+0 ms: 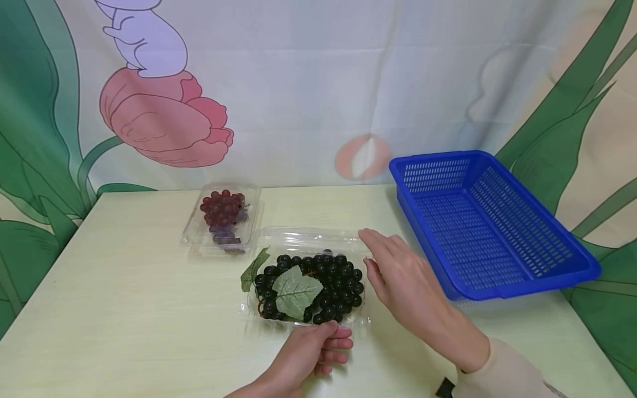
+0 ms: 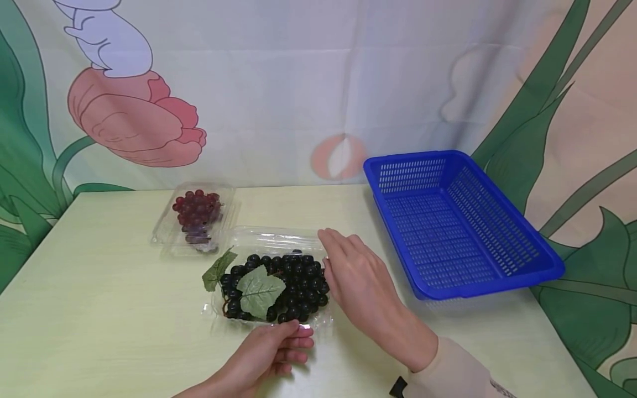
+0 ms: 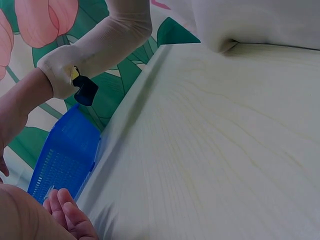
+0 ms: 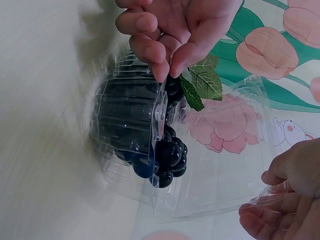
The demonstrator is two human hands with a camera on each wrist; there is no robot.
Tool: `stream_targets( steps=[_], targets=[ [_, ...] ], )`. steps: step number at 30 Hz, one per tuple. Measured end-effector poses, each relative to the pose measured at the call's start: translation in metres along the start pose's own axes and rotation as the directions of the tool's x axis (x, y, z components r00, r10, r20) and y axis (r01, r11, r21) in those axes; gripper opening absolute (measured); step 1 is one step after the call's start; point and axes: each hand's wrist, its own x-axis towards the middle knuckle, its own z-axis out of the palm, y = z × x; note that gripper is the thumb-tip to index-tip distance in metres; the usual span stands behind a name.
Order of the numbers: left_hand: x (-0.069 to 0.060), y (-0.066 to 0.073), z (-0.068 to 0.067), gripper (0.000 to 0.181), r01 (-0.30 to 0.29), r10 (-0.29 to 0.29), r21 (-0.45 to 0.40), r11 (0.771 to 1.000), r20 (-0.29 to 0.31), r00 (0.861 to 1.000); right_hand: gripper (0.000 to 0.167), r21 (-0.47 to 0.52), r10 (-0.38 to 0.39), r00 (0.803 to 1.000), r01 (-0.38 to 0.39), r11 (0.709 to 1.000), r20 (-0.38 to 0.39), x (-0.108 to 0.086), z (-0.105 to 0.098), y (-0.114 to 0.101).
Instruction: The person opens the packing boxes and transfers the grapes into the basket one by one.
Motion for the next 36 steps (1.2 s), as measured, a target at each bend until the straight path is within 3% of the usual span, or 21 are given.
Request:
stream_targets(
  steps=[16, 25, 31, 36],
  targets=[
    [0.000, -0.003, -0.005, 0.046, -0.001, 0.001, -0.009, 1.000, -0.004, 1.000, 0.042, 0.017, 0.009, 1.000, -0.009, 1.000, -0.010, 0.003, 0.002, 0.003],
    [-0.004, -0.003, -0.012, 0.053, -0.003, 0.003, -0.017, 1.000, -0.015, 1.000, 0.042, 0.017, -0.006, 1.000, 0.007, 1.000, -0.028, 0.004, 0.003, 0.005],
    [-0.006, -0.003, -0.017, 0.048, 0.020, -0.020, -0.006, 1.000, -0.007, 1.000, 0.042, 0.018, -0.009, 0.999, 0.010, 1.000, -0.035, 0.004, 0.003, 0.005],
    [-0.009, -0.003, -0.026, 0.046, 0.005, -0.005, 0.002, 1.000, -0.041, 0.999, 0.042, 0.018, -0.013, 0.999, 0.014, 1.000, -0.036, 0.005, 0.003, 0.005]
  ],
)
